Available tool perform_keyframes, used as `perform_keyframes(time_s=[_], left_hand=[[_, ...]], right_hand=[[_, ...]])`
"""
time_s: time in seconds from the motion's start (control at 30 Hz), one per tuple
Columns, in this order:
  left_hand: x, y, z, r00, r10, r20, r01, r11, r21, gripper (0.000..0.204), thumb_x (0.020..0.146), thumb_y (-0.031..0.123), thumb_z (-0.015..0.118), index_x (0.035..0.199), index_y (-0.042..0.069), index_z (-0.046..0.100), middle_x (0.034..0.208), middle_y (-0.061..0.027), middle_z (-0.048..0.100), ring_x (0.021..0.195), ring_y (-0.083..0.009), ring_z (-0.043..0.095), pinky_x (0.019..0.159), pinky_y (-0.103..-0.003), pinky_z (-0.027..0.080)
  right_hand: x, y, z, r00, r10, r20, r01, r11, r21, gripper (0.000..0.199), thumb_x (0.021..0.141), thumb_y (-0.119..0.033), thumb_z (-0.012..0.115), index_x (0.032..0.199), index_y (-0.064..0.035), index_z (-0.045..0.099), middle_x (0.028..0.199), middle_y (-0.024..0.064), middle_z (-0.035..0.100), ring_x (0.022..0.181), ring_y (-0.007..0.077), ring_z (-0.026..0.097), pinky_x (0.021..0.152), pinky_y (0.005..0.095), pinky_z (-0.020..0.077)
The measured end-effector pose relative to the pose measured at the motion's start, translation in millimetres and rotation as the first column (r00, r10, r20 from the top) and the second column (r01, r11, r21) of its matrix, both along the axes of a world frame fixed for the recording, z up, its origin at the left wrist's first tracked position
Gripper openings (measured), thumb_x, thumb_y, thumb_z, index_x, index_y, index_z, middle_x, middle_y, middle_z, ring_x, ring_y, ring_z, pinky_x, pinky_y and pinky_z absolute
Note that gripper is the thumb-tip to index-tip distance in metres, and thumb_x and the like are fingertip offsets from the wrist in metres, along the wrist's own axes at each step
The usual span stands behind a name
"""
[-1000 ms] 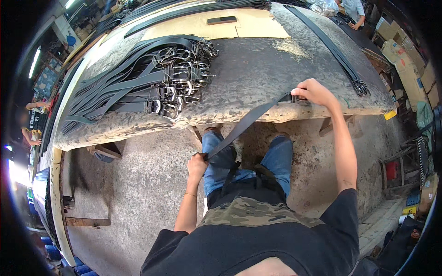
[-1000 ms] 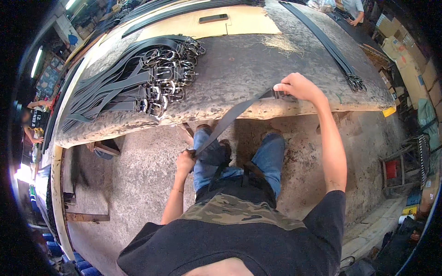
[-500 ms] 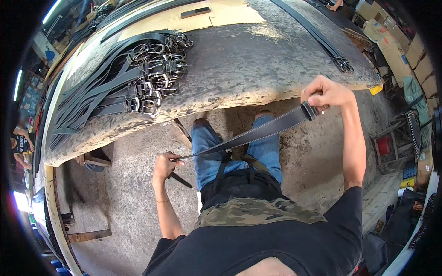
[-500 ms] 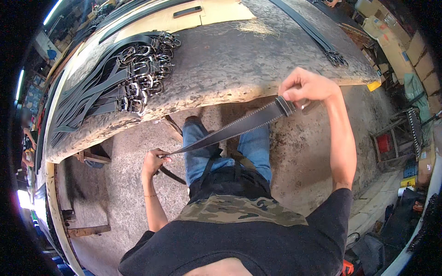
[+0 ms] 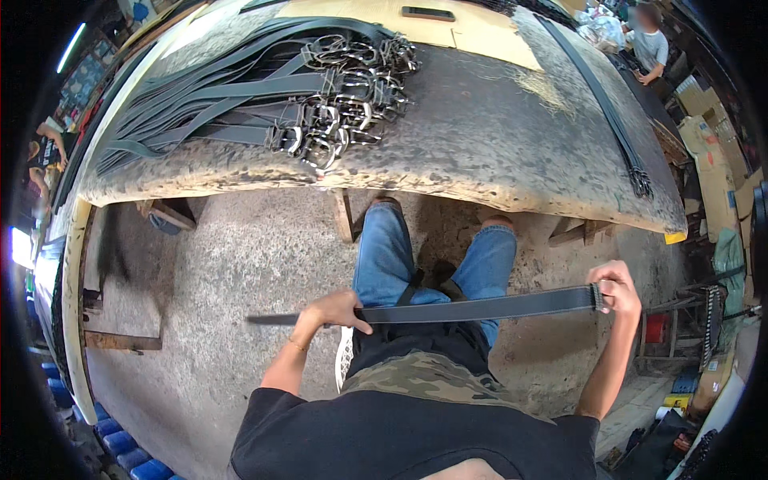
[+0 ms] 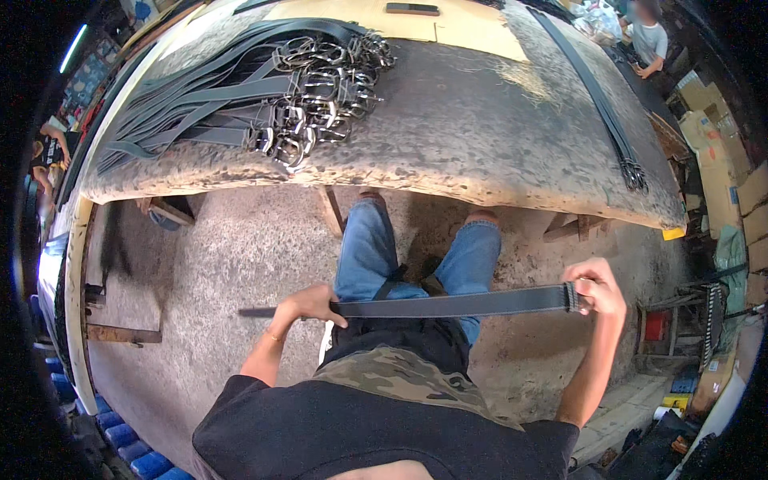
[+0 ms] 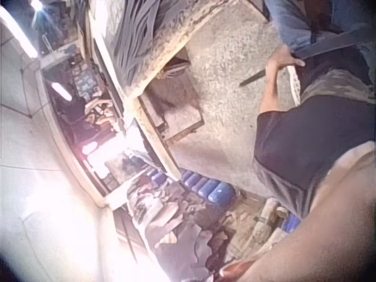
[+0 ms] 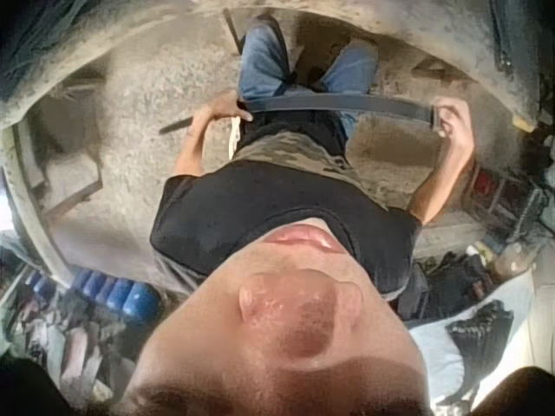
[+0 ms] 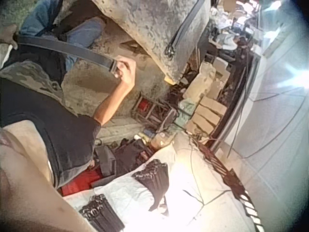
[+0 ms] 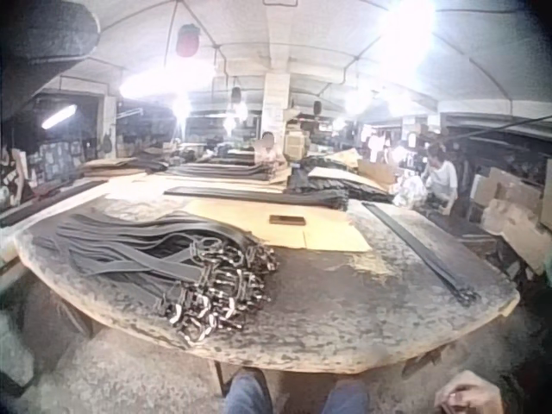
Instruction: Assembling leather belts by attaching buckles and hardware at a workbench.
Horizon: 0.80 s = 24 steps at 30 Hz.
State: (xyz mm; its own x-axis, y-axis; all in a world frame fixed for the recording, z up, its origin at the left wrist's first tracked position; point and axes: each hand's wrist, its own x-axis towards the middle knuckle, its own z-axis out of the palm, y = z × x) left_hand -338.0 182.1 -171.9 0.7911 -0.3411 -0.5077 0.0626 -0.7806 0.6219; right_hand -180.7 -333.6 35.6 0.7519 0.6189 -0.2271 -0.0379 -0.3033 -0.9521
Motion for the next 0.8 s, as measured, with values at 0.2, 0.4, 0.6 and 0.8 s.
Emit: perform_keyframes(time_s=[0.2, 0.4, 0.6, 0.8], left_hand=[[-9.6, -13.4, -34.0, 0.81, 0.066, 0.583, -0.12, 0.991, 0.054, 0.04, 0.062, 0.012, 0.073, 0.1, 0.005, 0.061, 0.085, -0.0185, 0.062, 0.095, -0.0366, 0.062, 0.074, -0.046, 0.055], [0.2, 0.3, -53.9, 0.651, 0.32, 0.689, -0.581, 0.794, 0.181, 0.046, 0.072, 0.012, 0.07, 0.116, 0.01, 0.06, 0.084, -0.0159, 0.067, 0.09, -0.0378, 0.066, 0.074, -0.05, 0.056], [0.3, 12.2, -52.6, 0.626, 0.581, 0.52, -0.758, 0.61, 0.231, 0.05, 0.083, 0.018, 0.066, 0.131, 0.01, 0.057, 0.091, -0.023, 0.071, 0.086, -0.044, 0.069, 0.077, -0.053, 0.055], [-22.3, 21.8, 42.4, 0.182, 0.582, 0.793, -0.924, 0.377, -0.065, 0.036, 0.09, 0.006, 0.051, 0.123, 0.009, 0.064, 0.091, -0.015, 0.072, 0.077, -0.0269, 0.067, 0.068, -0.043, 0.054]], right_hand=[[-9.7, -6.6, 17.5, 0.943, -0.081, 0.323, 0.046, 0.992, 0.114, 0.054, 0.078, -0.043, 0.07, 0.055, 0.0036, 0.055, 0.053, 0.0097, 0.056, 0.037, 0.0104, 0.044, 0.038, 0.0254, 0.0274], [-29.1, -9.9, 29.2, 0.914, -0.088, 0.397, 0.072, 0.996, 0.055, 0.056, 0.077, -0.045, 0.067, 0.054, 0.0041, 0.055, 0.053, 0.0124, 0.056, 0.039, 0.0128, 0.045, 0.04, 0.028, 0.0269], [-34.6, -14.3, 46.6, 0.909, -0.102, 0.404, 0.085, 0.995, 0.061, 0.047, 0.08, -0.036, 0.07, 0.06, 0.0055, 0.06, 0.057, 0.0114, 0.059, 0.04, 0.0126, 0.048, 0.04, 0.0281, 0.0316], [-28.2, -36.4, 41.3, 0.945, -0.069, 0.319, 0.055, 0.997, 0.053, 0.038, 0.081, -0.027, 0.072, 0.066, 0.0065, 0.063, 0.061, 0.0104, 0.06, 0.046, 0.0137, 0.051, 0.044, 0.0292, 0.0342]])
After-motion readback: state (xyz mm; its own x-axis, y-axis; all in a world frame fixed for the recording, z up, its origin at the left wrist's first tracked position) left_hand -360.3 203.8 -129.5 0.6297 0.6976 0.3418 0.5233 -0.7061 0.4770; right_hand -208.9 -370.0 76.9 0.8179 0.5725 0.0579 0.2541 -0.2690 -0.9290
